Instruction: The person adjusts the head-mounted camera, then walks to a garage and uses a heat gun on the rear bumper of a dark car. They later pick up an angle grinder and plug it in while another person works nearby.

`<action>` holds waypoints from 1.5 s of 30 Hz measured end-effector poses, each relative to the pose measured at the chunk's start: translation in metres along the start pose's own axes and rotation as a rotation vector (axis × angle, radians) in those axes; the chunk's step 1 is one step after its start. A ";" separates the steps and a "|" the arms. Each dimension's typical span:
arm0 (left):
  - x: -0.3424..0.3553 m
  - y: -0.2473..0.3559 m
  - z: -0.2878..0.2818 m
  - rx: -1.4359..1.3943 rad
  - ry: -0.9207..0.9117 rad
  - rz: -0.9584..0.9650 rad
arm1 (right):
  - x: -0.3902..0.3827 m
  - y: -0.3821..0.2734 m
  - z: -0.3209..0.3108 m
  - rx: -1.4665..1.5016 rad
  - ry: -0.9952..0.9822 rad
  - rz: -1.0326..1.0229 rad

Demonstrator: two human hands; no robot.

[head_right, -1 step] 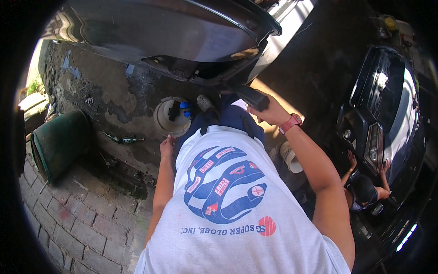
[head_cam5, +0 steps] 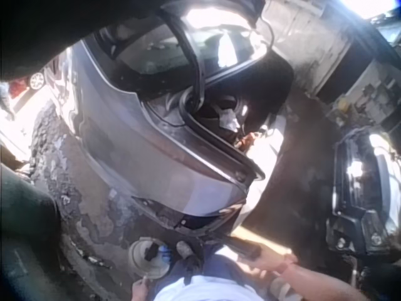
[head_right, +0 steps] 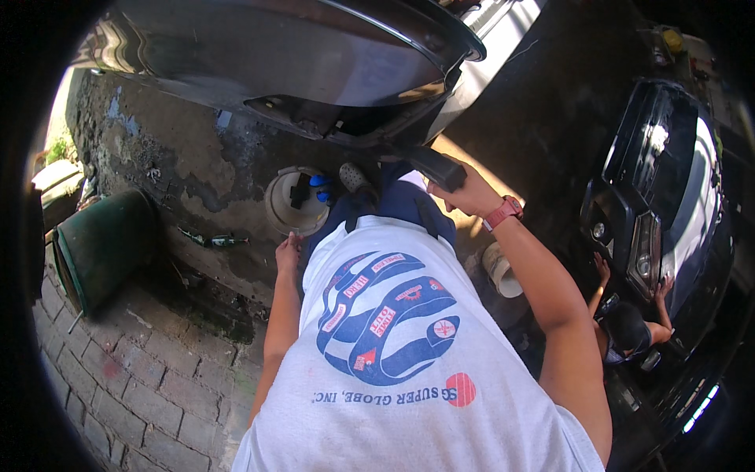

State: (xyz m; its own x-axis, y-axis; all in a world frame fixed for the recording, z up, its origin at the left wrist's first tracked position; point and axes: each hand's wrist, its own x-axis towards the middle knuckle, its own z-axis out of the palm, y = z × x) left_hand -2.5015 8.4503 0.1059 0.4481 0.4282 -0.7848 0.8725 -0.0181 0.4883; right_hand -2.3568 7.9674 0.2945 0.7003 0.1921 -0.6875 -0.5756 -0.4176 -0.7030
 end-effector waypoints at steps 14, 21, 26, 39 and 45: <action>0.015 0.004 0.003 0.070 -0.037 0.044 | -0.069 0.001 0.004 0.310 0.279 -0.151; 0.035 0.019 0.001 0.164 -0.105 0.031 | -0.130 -0.021 -0.023 0.522 0.743 -0.420; 0.042 0.048 0.010 0.165 -0.123 0.066 | -0.170 -0.029 -0.075 0.578 1.054 -0.618; -0.022 0.077 0.141 0.703 -0.180 0.282 | -0.231 0.024 -0.263 0.939 1.413 -1.113; -0.093 0.118 0.304 0.902 -0.231 0.459 | -0.246 0.036 -0.378 1.015 1.111 -1.391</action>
State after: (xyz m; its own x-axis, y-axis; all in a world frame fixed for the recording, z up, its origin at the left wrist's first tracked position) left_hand -2.3808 8.1336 0.1207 0.7175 0.0270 -0.6961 0.3874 -0.8459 0.3665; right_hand -2.3904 7.5697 0.5067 0.4597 -0.7953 0.3951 0.7559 0.1169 -0.6442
